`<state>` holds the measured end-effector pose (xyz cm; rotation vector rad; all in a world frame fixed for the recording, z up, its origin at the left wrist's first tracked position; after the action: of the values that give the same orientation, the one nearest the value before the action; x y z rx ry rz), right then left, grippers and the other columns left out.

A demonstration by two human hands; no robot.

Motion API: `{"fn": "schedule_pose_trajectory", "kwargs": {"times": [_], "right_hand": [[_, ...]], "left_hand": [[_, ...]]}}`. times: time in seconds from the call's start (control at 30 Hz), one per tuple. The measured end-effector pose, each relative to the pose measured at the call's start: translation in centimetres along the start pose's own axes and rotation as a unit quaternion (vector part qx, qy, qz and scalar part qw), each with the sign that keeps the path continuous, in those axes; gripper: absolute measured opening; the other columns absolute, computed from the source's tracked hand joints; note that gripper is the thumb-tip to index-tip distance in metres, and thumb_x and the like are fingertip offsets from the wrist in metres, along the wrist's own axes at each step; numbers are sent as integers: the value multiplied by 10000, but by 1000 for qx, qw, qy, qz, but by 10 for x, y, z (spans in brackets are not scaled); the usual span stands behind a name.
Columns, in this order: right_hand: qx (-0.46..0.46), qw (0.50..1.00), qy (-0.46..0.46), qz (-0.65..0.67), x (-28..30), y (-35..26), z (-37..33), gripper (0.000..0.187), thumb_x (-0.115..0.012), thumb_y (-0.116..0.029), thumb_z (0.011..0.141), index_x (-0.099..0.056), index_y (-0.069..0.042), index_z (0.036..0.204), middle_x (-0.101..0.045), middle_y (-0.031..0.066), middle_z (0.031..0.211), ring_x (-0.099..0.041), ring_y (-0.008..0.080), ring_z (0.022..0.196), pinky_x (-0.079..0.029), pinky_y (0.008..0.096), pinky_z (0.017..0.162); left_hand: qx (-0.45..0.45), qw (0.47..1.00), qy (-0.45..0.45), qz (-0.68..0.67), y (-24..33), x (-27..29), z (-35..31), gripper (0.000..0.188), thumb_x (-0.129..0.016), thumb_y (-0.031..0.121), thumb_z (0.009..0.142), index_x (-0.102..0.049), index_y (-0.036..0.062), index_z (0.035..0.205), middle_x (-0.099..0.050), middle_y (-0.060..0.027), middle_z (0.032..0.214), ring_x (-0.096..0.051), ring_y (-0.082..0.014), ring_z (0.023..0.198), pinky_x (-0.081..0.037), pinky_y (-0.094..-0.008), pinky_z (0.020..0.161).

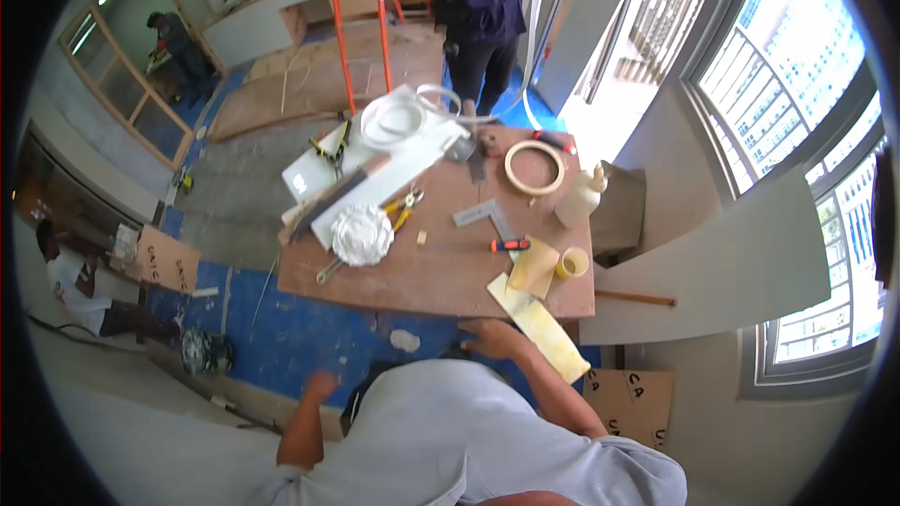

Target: The person holds a laminate board and repeatedly runs a sanding block along its edge to smooth it.

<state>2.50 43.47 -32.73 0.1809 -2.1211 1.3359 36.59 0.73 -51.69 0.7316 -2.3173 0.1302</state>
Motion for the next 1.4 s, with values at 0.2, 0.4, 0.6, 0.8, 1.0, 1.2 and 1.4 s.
{"fn": "schedule_pose_trajectory", "kwargs": {"times": [0.2,0.4,0.6,0.8,1.0,1.2,1.4], "right_hand": [[33,999,-1,-43,6,10,25,613,-657,-399,982,-568,-15,1451,-630,263,1379,-593,433,1276,-462,466,1096],[33,994,-26,-102,30,-10,61,623,-675,-423,947,-581,-102,1473,-633,208,1409,-603,380,1299,-448,468,1121],[47,998,16,-40,36,-14,65,570,-681,-402,963,-611,-77,1426,-664,258,1316,-624,440,1214,-483,484,1051],[42,996,-34,-73,26,-20,46,536,-656,-380,983,-607,-83,1426,-668,255,1305,-637,439,1185,-496,492,1026],[99,995,27,-16,19,-3,32,477,-708,-323,954,-651,-67,1352,-707,246,1210,-682,416,1105,-533,466,967],[43,995,84,-26,38,7,40,205,-825,-190,841,-754,-50,971,-740,138,990,-722,280,939,-550,395,816],[129,989,53,54,40,-18,68,200,-698,-250,932,-770,-65,952,-750,113,980,-712,308,924,-543,407,823]], "left_hand": [[-39,988,-32,-148,10,-71,-62,418,-736,386,911,-698,85,1198,-683,-195,1161,-720,-366,930,-568,-573,829],[-110,965,136,196,32,-32,-30,254,-737,262,878,-748,39,999,-726,-203,877,-703,-387,861,-565,-473,770],[76,860,187,-469,57,22,-19,140,-682,121,889,-737,19,968,-727,-131,813,-710,-271,635,-562,-414,543],[95,903,104,-406,56,19,-37,118,-653,72,906,-749,52,973,-719,-110,802,-703,-234,592,-553,-382,489],[122,877,30,-463,38,-17,-36,129,-679,103,892,-761,77,989,-725,-77,806,-717,-238,626,-568,-380,507],[92,896,69,-428,41,0,0,138,-635,138,911,-754,87,958,-711,-61,793,-713,-222,633,-567,-372,507],[73,847,88,-518,41,7,-29,120,-651,153,904,-737,83,948,-689,-61,760,-679,-199,584,-561,-369,495]]}}
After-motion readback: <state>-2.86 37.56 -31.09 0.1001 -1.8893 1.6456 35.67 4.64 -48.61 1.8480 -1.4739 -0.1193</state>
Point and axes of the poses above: each hand's wrist, its own z-axis towards the middle knuckle, its own x-axis out of the back of the hand, y = z × x, the point moved 7 cm from there along z, towards the middle knuckle
